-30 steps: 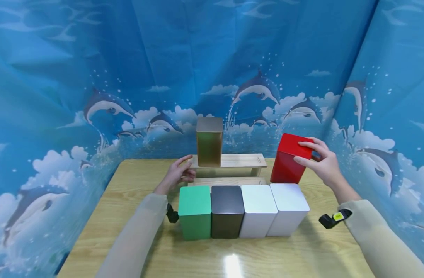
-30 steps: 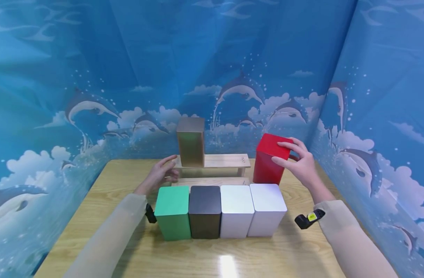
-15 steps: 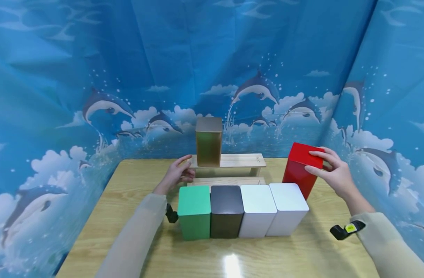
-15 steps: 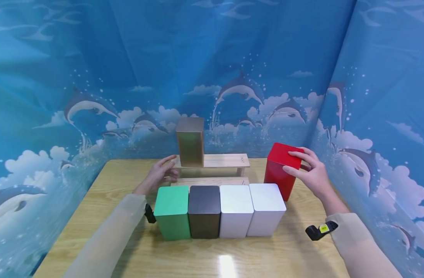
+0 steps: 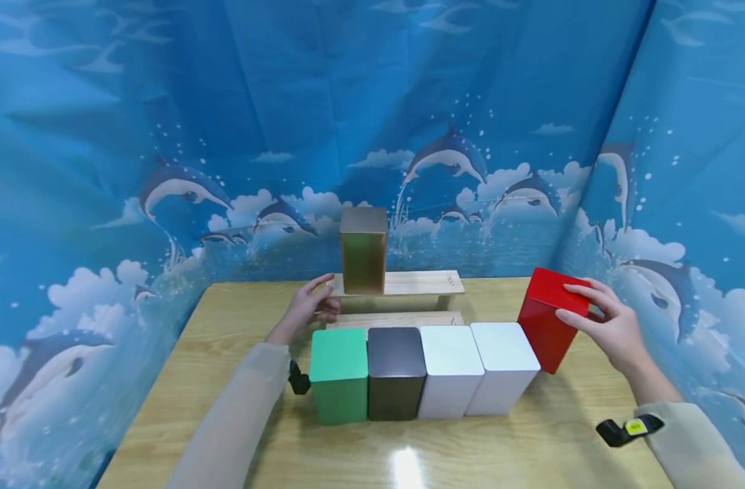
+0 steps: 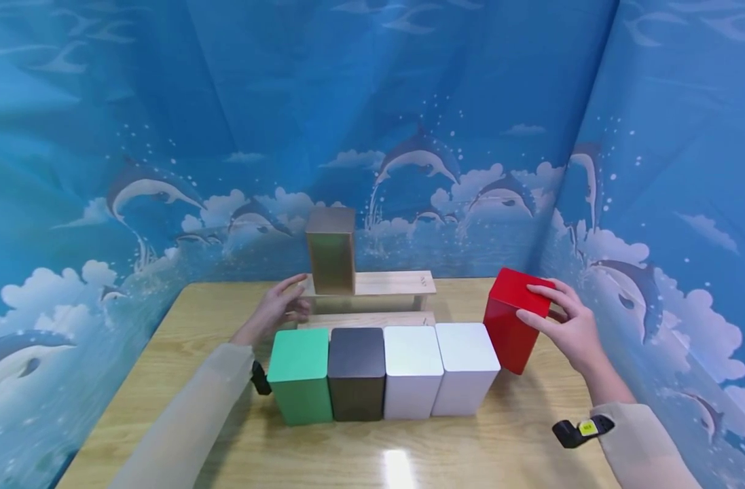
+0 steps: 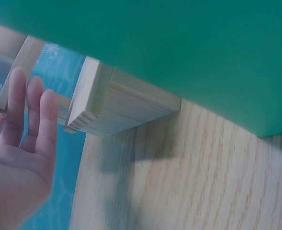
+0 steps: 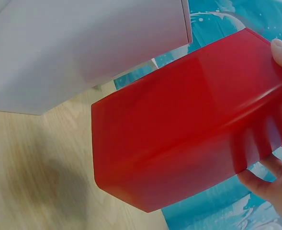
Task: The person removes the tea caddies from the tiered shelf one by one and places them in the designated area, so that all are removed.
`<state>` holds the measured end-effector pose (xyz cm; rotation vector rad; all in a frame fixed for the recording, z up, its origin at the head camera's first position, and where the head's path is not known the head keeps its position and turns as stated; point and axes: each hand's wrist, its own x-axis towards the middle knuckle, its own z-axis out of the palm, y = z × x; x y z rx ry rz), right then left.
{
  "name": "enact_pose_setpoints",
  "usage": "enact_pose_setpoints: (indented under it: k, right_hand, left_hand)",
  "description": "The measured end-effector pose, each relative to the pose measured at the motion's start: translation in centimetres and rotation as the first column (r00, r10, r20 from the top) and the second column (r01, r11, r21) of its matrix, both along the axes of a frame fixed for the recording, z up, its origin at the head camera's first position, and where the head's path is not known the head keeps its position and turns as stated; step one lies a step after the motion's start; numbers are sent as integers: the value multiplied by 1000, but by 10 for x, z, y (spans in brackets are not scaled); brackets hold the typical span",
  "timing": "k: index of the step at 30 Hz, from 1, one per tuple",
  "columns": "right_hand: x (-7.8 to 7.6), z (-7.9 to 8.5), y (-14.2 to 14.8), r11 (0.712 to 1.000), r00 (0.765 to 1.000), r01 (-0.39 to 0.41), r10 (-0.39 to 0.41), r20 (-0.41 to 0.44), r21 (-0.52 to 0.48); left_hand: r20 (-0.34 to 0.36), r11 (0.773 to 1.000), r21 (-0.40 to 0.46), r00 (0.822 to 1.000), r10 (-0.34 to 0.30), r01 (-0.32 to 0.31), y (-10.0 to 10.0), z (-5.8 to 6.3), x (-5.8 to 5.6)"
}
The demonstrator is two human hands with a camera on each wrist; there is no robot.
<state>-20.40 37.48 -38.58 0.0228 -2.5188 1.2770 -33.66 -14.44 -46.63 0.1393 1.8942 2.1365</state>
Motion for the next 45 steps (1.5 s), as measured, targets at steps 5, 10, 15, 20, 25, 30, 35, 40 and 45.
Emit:
enact_pose_setpoints:
  k: [5, 10, 15, 20, 25, 30, 35, 40, 45]
  right_hand:
    - [9, -4, 7, 1000, 1000, 7, -7, -6, 1]
    - [17, -10, 14, 1000, 1000, 17, -17, -6, 15]
    - [27, -19, 18, 999, 1000, 24, -24, 2, 24]
    - [34, -25, 19, 1000, 1000, 7, -7, -11, -1]
    - [39, -28, 17, 1000, 1000, 22, -22, -2, -11]
    - [45, -34, 16, 999, 1000, 30, -29, 11, -21]
    - [47, -44, 16, 997, 1000, -11, 11, -3, -70]
    - [50, -51, 17, 994, 998, -59, 58, -11, -93]
    - [51, -55, 17, 984, 991, -124, 116, -67, -131]
  left_hand:
    - [11, 1000, 16, 1000, -24, 24, 1, 10, 5]
    - [4, 999, 30, 1000, -12, 12, 2, 4, 0]
    - [-23, 1000, -22, 1000, 19, -20, 1, -9, -6]
    - [-26, 998, -39, 999, 38, -39, 1, -15, -7]
    - [-40, 999, -28, 999, 35, -36, 2, -13, -7]
    - [-38, 999, -19, 999, 30, -31, 1, -12, -5]
    - [-31, 1000, -15, 999, 26, -26, 1, -11, -4]
    - [-32, 999, -24, 999, 27, -28, 1, -11, -4]
    - [-37, 1000, -8, 999, 7, -8, 0, -6, -1]
